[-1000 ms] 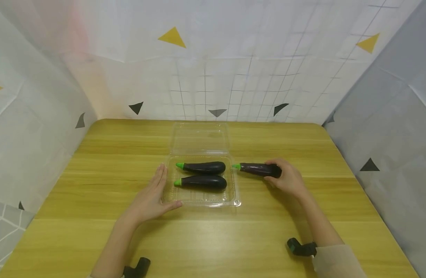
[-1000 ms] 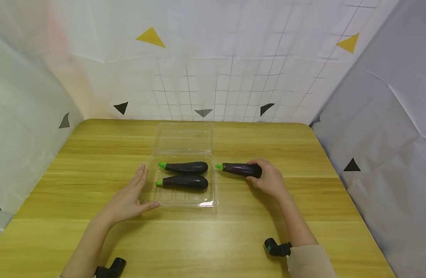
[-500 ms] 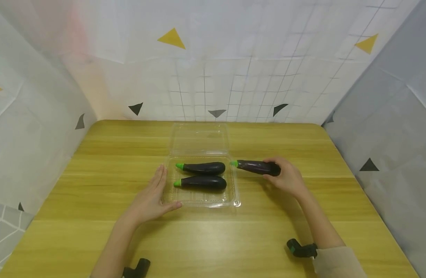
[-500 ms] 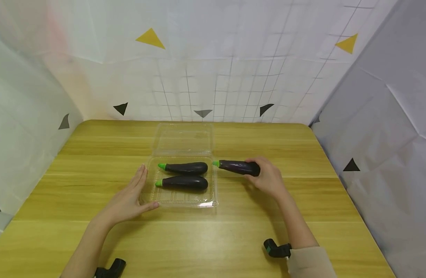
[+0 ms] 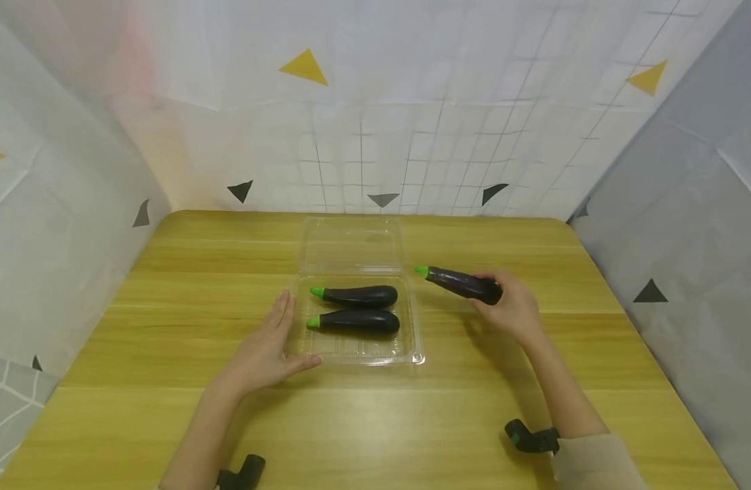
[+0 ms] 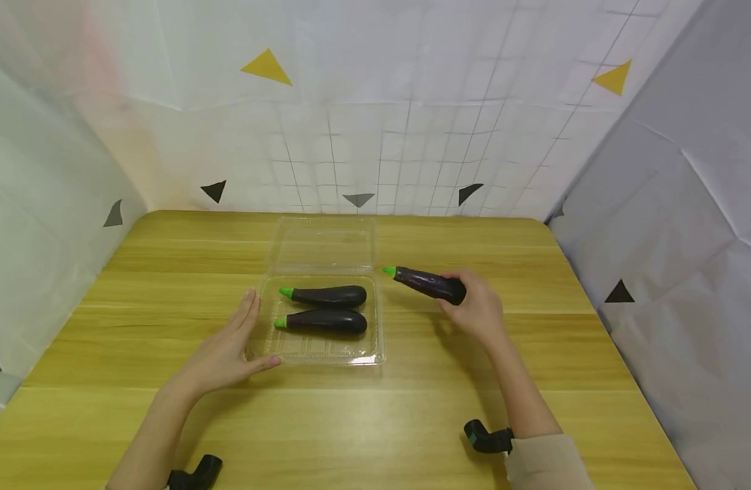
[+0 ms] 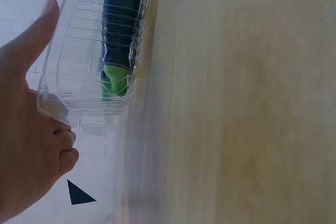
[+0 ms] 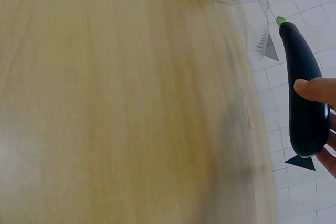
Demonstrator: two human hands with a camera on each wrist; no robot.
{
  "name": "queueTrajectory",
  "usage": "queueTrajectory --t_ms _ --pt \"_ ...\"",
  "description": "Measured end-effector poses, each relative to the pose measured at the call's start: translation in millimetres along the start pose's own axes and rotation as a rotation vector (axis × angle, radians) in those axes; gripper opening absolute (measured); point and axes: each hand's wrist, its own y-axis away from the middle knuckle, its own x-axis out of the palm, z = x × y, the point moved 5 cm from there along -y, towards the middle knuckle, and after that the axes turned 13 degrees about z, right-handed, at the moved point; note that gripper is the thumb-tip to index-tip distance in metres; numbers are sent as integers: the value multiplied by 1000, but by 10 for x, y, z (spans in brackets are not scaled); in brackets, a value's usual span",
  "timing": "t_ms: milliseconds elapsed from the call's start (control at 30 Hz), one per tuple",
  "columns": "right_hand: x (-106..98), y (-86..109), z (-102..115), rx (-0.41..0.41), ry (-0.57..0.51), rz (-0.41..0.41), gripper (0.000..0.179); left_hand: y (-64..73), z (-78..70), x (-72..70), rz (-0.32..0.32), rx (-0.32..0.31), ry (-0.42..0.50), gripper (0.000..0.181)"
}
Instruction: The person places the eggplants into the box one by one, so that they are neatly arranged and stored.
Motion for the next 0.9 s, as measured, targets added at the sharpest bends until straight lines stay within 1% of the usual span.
queueTrajectory --t_ms 100,233,400,533,767,900 --pt "-3 3 22 -18 -7 -14 49 3 7 7 11 -8 -6 115" --pt "-3 9 89 -30 -21 -9 50 2 9 13 13 -4 -5 115" --pt "-15 7 238 -60 -18 -1 50 -1 11 18 14 -2 -4 115" --pt "-39 -1 405 -115 -19 -9 51 -4 13 16 13 -2 -3 115" --pt "-63 -34 685 -246 -18 -43 51 -7 23 18 6 1 -3 115" --pt "-47 -43 811 -303 -28 -40 50 -7 28 18 2 0 0 115"
